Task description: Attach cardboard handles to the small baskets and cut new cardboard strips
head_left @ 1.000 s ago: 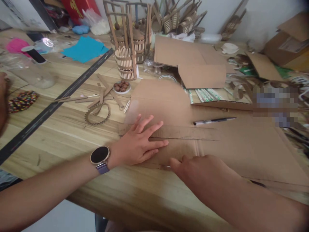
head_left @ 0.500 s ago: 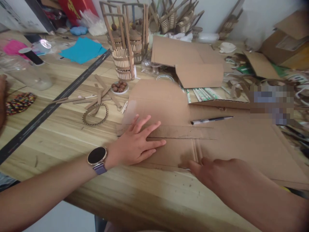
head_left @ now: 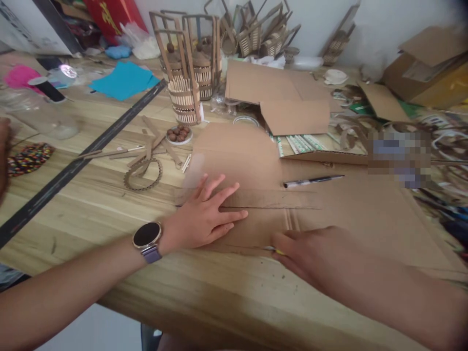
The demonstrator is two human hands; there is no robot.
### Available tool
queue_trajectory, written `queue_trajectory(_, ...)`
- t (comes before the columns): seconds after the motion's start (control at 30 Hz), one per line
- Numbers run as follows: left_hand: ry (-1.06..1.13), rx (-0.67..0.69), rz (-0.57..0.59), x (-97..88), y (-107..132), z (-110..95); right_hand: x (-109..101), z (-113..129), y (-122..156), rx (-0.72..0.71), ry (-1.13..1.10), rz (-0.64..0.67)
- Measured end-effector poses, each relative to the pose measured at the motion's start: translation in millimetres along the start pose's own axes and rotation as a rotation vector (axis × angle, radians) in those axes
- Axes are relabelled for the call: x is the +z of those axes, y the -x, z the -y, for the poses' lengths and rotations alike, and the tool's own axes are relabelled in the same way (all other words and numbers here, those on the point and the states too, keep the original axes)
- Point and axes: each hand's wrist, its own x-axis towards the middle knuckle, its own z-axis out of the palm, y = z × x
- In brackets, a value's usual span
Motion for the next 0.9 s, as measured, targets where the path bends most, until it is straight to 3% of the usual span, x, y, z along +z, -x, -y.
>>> queue_trajectory(0.1, 0.013, -0.004, -0.009, 0.8, 0.6, 0.1, 9.5, 20.2, -20.3, -0.075, 0.085, 0.101)
queue_trajectory(0.2, 0.025, -0.007, -0.012, 1.3, 0.8, 0.5, 13.9, 29.8, -31.4, -0.065, 0.129, 0.085)
queue_trajectory(0.9, 0.039, -0.010, -0.025, 2.2, 0.1, 0.1, 2.0, 39.6, -36.6, -0.005, 0.116, 0.234)
